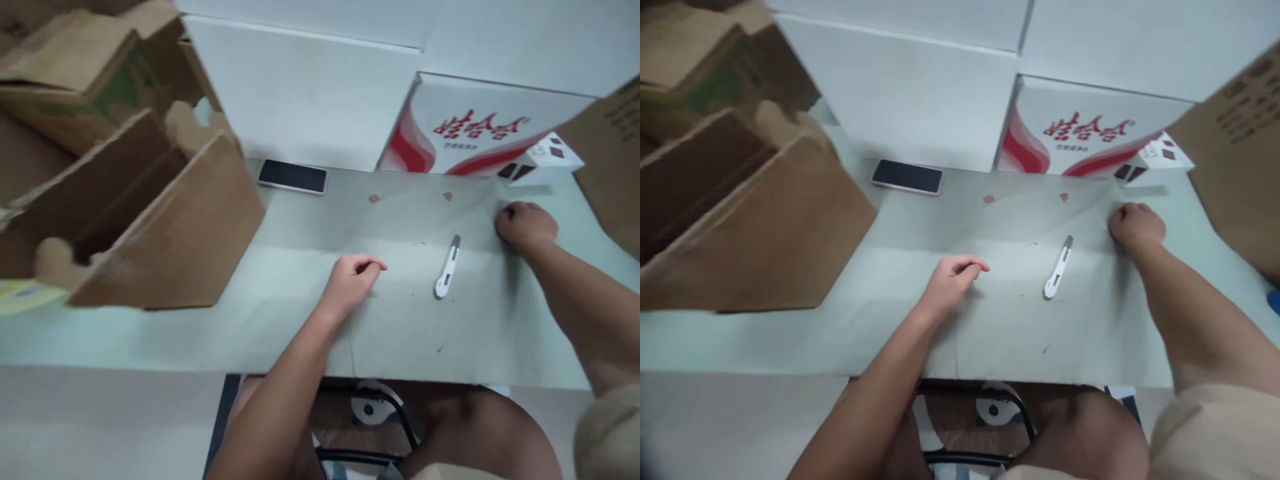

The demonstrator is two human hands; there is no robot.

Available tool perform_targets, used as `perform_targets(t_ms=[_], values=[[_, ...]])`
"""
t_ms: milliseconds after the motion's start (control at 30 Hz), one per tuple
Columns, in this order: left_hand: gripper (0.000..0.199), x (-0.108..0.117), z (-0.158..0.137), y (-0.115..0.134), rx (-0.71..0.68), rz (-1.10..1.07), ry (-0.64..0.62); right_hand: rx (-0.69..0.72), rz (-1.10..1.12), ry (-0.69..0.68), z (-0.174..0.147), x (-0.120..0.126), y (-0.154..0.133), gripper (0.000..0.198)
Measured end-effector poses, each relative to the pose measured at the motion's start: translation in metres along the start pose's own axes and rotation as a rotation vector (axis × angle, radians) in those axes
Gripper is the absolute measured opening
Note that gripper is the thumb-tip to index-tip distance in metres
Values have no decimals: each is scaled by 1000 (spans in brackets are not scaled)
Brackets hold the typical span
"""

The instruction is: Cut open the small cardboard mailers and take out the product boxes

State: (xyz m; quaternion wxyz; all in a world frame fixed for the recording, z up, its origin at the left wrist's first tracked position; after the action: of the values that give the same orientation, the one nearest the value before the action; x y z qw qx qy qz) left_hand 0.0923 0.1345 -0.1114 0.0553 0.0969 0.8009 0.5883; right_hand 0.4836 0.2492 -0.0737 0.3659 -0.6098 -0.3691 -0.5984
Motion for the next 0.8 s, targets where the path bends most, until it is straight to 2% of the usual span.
perform_targets(t_ms=[133,233,333,400,467,533,600,667,700,733,800], values=[[22,14,-11,7,-52,-31,-16,71,-52,-36,-29,17,-35,15],[21,28,-19,12,-101,41,-4,252,14,13,-63,34,-99,19],[26,41,-24,12,-128,185,6,498,127,26,-104,53,-196,24],[34,46,-26,12,-140,288,-11,660,232,60,-134,77,-270,24],[45,48,-28,10,-143,385,-42,858,525,77,-168,113,-345,22],[51,50,-29,8,-131,466,-71,925,659,59,-194,142,-409,23],[47,53,-30,6,-115,515,-82,914,632,-132,-212,145,-463,34],[42,56,-30,6,-106,537,-80,917,451,-279,-228,137,-497,24],[41,57,-30,6,-106,541,-79,905,377,-348,-232,130,-504,24],[41,58,-30,6,-107,546,-81,880,348,-414,-234,123,-505,32],[41,59,-31,4,-105,560,-88,806,496,-523,-230,113,-493,37]])
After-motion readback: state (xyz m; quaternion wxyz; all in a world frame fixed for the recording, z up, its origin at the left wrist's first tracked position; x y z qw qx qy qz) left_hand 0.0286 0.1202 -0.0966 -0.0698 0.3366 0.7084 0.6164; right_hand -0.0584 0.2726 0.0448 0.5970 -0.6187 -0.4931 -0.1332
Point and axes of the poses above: each hand's wrist, its own z-axis towards the middle knuckle, its own x-axis out of the back of the hand, y = z × x, the point moved 10 cm from there along z, towards the middle knuckle, and after that the axes turned 2 degrees about z, right-handed, at the moved point
